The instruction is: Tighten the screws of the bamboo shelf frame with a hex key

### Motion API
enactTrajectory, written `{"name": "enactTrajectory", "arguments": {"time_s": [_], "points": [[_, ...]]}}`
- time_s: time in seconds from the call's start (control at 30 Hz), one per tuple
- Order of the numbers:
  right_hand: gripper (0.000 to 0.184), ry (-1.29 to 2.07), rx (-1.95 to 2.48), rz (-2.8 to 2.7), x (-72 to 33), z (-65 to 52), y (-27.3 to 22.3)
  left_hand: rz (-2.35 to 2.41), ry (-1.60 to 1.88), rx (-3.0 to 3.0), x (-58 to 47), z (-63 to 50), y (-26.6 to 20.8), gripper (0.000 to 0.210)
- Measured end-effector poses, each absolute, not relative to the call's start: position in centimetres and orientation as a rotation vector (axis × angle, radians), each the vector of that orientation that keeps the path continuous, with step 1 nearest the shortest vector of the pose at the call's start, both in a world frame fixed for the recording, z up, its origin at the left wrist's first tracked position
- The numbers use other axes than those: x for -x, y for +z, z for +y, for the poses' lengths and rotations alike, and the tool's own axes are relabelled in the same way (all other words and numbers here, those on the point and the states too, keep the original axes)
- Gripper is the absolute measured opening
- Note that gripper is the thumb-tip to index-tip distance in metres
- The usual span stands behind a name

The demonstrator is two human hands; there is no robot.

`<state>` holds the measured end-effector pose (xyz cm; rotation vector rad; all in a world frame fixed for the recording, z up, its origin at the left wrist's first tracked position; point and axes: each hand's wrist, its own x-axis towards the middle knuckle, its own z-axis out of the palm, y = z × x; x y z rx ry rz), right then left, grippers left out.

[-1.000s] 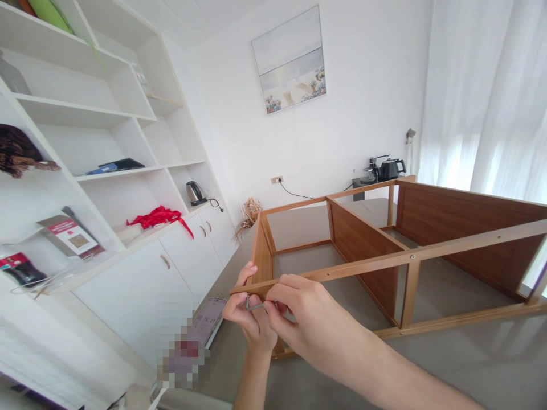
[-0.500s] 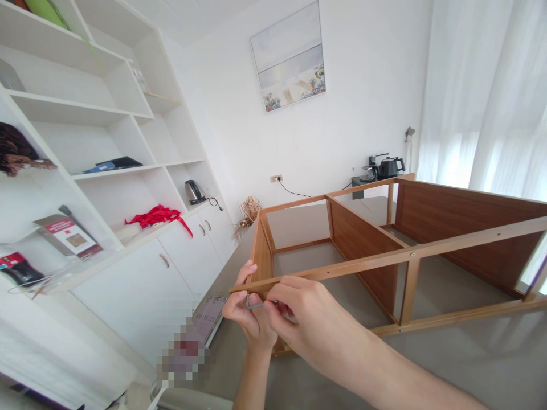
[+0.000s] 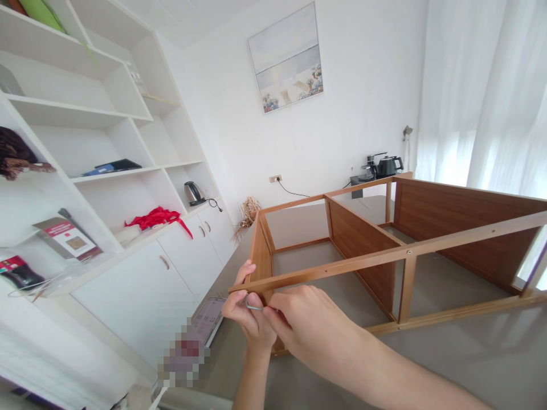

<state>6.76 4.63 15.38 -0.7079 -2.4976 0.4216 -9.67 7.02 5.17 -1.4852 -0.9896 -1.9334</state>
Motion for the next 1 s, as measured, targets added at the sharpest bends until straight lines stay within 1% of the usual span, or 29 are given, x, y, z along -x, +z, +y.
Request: {"name": "enactTrajectory", "arguments": {"time_s": [0.27,0.37,0.6,0.77,0.87,1.0], "points": [[0.025,0.346,0.54,-2.574,-7.1,5.38,15.15,-0.991,-1.916,1.507,9.63,6.88,5.27,0.013],[0.023,0.379,0.461,-2.55,-7.34,5.59,14.86,-1.001,-1.924,1.506,9.7,6.91,5.07,0.013],[0.02,0.458,0.466,-2.513,-7.55,5.12,15.01,-1.003,-1.916,1.527,9.71,6.76,5.15,0.013],[0.022,0.5,0.391,-2.517,-7.4,5.17,15.37,-0.988,-1.918,1.541,9.63,6.63,5.32,0.013],[0.017,0.429,0.35,-2.543,-7.48,5.43,15.19,-0.976,-1.943,1.549,9.66,6.71,5.2,0.014],[0.017,0.339,0.335,-2.593,-7.57,5.5,14.94,-0.944,-1.994,1.555,9.65,6.74,5.03,0.014]]}}
